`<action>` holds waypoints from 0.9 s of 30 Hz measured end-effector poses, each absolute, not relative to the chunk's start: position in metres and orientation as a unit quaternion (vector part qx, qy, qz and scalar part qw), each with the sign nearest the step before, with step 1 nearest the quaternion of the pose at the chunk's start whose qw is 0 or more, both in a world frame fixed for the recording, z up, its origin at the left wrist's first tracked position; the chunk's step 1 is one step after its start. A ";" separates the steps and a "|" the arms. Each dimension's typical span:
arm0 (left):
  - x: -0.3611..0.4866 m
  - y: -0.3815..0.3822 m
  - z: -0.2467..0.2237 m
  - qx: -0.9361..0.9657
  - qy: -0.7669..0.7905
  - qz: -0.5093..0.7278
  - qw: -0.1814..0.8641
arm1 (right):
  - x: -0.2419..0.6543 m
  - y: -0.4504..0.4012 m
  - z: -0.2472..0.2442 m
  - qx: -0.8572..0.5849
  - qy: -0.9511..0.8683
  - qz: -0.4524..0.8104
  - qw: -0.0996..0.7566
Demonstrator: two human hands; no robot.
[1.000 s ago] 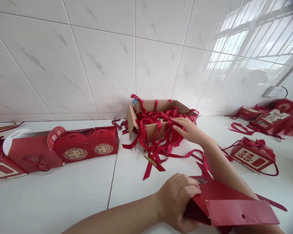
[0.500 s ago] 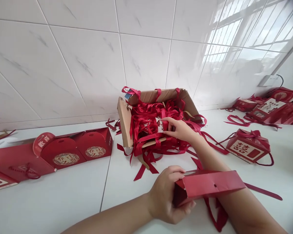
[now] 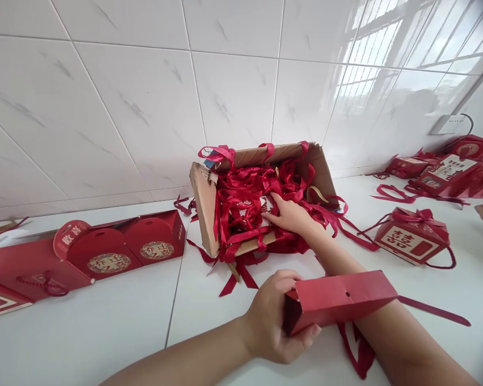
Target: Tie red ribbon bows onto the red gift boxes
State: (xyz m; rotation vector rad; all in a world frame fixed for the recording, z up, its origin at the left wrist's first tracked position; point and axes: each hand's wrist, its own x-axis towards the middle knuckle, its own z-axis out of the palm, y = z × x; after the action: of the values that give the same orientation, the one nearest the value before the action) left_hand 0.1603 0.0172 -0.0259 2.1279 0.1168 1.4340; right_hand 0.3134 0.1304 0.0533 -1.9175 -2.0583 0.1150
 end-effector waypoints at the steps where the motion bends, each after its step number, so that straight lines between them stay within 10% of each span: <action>1: 0.160 0.017 -0.026 0.794 0.043 0.535 0.284 | 0.313 0.130 0.054 -0.675 -0.717 0.039 0.169; 15: 0.159 0.017 -0.026 0.804 0.054 0.517 0.289 | 0.329 0.154 0.029 -0.608 -0.674 -0.055 0.415; 27: 0.159 0.017 -0.027 0.800 0.051 0.518 0.298 | 0.335 0.150 0.034 -0.616 -0.709 -0.023 0.343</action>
State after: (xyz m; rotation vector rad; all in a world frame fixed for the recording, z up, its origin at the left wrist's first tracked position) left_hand 0.1594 0.0174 -0.0274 2.1269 0.1350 1.3767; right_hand 0.3352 0.1501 0.0341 -1.6004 -1.8430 -0.0606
